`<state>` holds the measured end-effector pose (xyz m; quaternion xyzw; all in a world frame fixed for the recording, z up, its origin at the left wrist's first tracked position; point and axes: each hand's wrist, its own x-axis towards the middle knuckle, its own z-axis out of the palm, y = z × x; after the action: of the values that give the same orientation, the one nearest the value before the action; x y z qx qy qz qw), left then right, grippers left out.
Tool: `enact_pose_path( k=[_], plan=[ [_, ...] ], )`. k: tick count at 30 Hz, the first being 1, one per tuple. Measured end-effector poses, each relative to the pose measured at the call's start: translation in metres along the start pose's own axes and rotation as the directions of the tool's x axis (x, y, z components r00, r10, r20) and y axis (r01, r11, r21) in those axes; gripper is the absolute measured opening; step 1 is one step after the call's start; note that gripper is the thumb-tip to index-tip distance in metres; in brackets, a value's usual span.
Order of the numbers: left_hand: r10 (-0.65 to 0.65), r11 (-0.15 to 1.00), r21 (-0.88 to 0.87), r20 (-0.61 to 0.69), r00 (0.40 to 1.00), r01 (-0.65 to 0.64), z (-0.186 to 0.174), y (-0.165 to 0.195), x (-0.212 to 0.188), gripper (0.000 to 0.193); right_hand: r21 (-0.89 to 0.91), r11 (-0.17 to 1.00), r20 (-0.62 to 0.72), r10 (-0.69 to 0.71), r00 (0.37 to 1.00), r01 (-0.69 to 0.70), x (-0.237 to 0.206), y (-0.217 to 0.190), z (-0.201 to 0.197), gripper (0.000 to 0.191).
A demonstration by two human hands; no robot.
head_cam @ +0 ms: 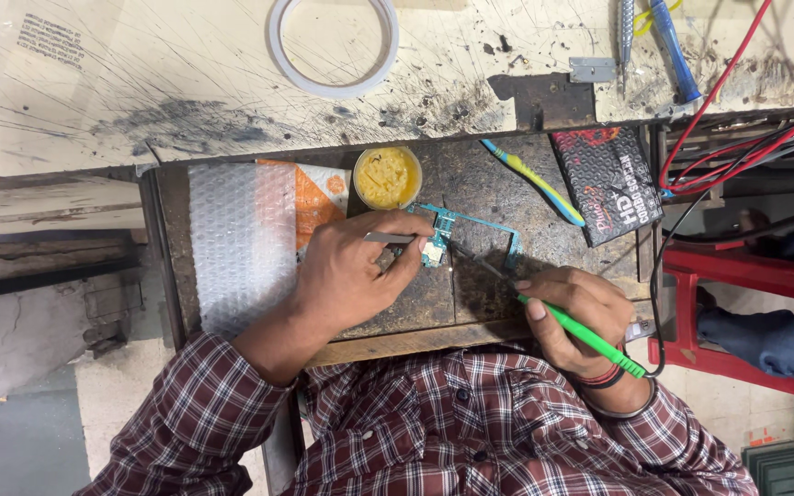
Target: The person uses a soldering iron and tweezers to apply solder to a small blue circuit board. They repeatedly heat and adjust components on the board while holding it steady with tweezers.
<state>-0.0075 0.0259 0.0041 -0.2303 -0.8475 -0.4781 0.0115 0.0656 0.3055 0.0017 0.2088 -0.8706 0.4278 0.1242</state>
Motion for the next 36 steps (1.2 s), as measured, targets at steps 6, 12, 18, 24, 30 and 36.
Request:
enact_pose_path(
  k=[6,12,18,24,30,36],
  plan=[
    [0.123,0.992,0.003,-0.045,0.991,-0.123,0.005,-0.006,0.001,0.010,0.022,0.999,-0.037,0.042,0.998,-0.041,0.001,-0.001,0.002,0.012],
    [0.100,0.995,-0.004,-0.030,0.995,-0.100,0.010,-0.021,-0.006,0.009,0.002,0.999,-0.059,0.041,0.997,-0.041,-0.002,0.002,0.005,0.013],
    [0.075,0.997,-0.025,0.004,0.997,-0.075,0.021,-0.040,-0.004,0.007,0.039,0.999,-0.099,0.020,0.995,-0.016,-0.003,0.016,0.017,0.011],
    [-0.093,0.996,-0.010,0.026,0.995,0.093,0.017,-0.040,0.006,0.011,0.086,0.996,-0.156,0.012,0.988,0.002,-0.002,0.036,0.031,0.010],
    [-0.037,0.998,-0.060,-0.038,0.999,0.034,0.011,-0.038,0.015,0.013,0.081,0.997,-0.141,0.025,0.990,-0.013,-0.004,0.059,0.038,0.010],
    [-0.191,0.979,-0.071,0.042,0.981,0.193,0.009,-0.039,0.024,0.014,0.116,0.993,-0.166,0.021,0.986,-0.001,0.000,0.074,0.045,0.012]
  ],
)
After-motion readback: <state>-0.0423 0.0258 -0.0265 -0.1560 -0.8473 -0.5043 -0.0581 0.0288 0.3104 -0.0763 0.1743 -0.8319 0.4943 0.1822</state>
